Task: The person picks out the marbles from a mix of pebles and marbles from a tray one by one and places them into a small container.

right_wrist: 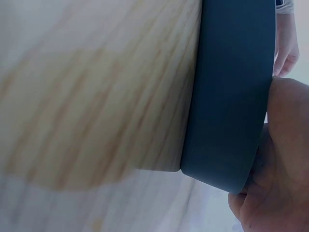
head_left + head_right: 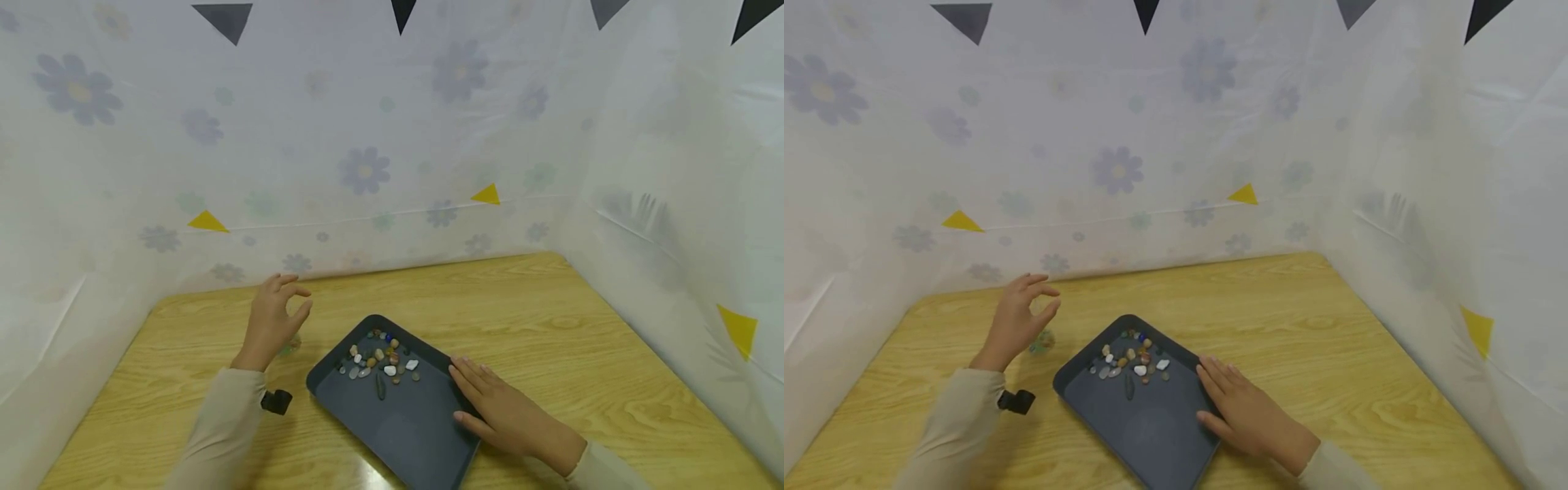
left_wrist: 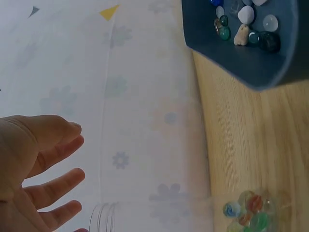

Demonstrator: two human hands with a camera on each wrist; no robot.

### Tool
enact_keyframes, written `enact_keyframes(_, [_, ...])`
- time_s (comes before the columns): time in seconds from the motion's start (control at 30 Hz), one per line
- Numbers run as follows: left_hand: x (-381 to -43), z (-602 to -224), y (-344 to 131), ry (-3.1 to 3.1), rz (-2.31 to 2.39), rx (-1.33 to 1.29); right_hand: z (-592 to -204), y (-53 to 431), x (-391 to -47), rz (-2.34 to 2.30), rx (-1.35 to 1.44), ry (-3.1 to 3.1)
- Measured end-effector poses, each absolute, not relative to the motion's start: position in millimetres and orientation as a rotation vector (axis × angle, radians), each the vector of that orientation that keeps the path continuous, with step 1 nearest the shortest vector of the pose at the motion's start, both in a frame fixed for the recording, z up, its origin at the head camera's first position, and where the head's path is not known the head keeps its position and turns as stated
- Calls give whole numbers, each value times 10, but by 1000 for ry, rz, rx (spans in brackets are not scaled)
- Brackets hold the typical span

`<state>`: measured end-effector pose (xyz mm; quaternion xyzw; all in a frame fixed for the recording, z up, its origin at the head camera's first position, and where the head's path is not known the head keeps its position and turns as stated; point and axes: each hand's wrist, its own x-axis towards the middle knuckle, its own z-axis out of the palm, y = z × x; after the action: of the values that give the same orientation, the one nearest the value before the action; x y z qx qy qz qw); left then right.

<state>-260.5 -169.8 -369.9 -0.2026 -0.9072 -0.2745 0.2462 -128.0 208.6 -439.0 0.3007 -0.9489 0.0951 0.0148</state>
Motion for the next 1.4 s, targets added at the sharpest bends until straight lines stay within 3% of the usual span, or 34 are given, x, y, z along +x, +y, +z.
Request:
enact_keyframes(0.87, [-2744, -3990, -720, -2831, -576, -1097, -4377, 2091, -1268, 305, 926, -2966])
enact_keyframes(1.4, [-2747, -4199, -605, -2899, -408, -1044, -4383, 2077, -1270, 298, 927, -2964])
